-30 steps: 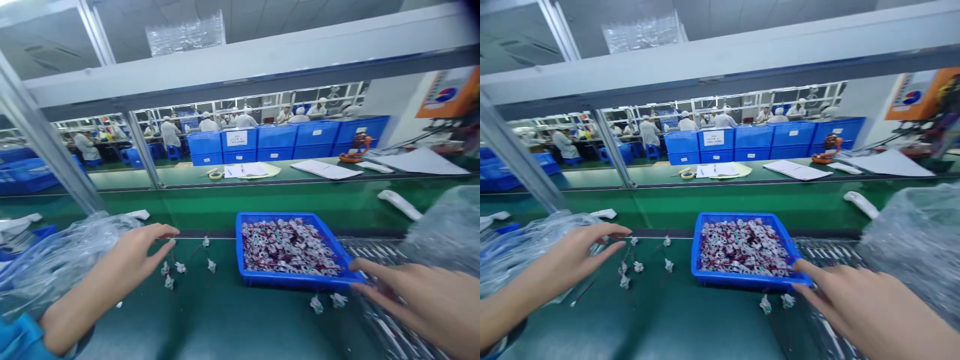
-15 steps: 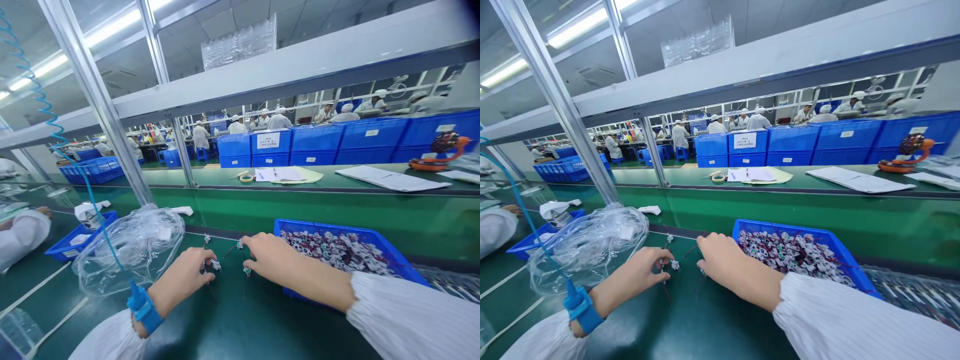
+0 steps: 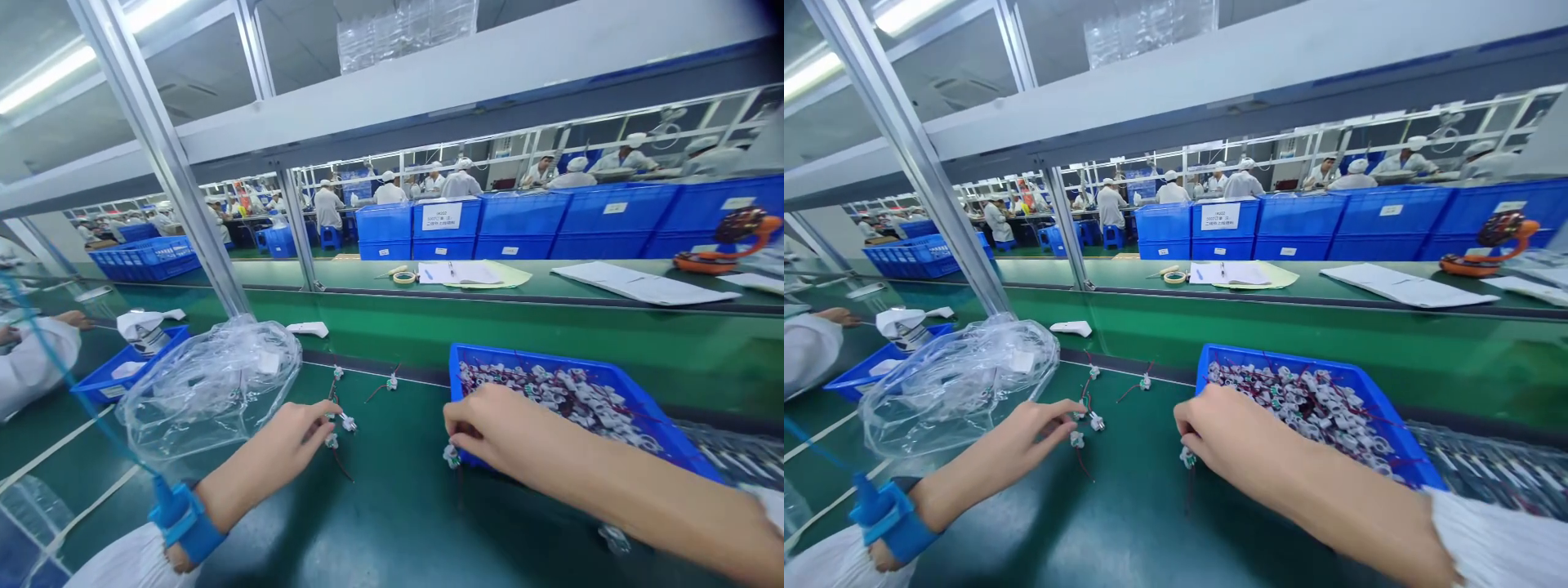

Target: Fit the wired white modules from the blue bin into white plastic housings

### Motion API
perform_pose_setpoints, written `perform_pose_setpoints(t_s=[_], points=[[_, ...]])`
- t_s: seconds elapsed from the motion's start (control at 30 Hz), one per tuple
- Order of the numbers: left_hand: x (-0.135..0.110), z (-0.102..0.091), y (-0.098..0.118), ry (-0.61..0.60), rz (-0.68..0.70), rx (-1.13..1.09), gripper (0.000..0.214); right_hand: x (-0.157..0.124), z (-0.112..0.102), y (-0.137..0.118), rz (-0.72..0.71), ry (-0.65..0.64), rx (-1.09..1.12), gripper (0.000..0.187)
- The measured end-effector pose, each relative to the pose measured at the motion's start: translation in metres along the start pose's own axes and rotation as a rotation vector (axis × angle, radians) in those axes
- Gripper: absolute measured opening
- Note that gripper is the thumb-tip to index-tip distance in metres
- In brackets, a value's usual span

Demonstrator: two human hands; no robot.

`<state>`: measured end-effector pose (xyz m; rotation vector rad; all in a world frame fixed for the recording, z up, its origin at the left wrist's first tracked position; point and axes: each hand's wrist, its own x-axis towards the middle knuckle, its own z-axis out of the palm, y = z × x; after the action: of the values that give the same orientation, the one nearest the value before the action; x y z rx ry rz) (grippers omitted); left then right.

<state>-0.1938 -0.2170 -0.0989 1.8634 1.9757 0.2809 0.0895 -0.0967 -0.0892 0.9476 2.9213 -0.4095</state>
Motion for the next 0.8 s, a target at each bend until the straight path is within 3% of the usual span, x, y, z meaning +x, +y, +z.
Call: perform_pose_setpoints(t_s=[0.2,0.3,0.4,0.5,0.63,0.8], points=[[-0.02,-0.006,-0.017,-0.062,-0.013,0.009,0.043,-0.056,0.019,0.018,0.063,-0.03,-0.053,0.019],[-0.031,-0.005,-0.011,-0.077,0.02,0.026,0.041,-0.071,0.025,0.026,0.096,-0.052,-0.08,0.02],[-0.035,-0.001,0.017,-0.141,0.144,0.055,0.036,-0.078,0.024,0.032,0.125,-0.057,-0.118,0.019],[-0.026,0.007,0.06,-0.194,0.258,0.066,0.033,-0.082,0.021,0.035,0.136,-0.064,-0.17,0.019],[0.004,0.021,0.112,-0.268,0.452,0.066,0.032,-0.087,0.019,0.037,0.13,-0.048,-0.227,0.019],[0.039,0.042,0.145,-0.299,0.61,0.085,0.031,-0.094,0.023,0.036,0.153,0.015,-0.263,0.021]])
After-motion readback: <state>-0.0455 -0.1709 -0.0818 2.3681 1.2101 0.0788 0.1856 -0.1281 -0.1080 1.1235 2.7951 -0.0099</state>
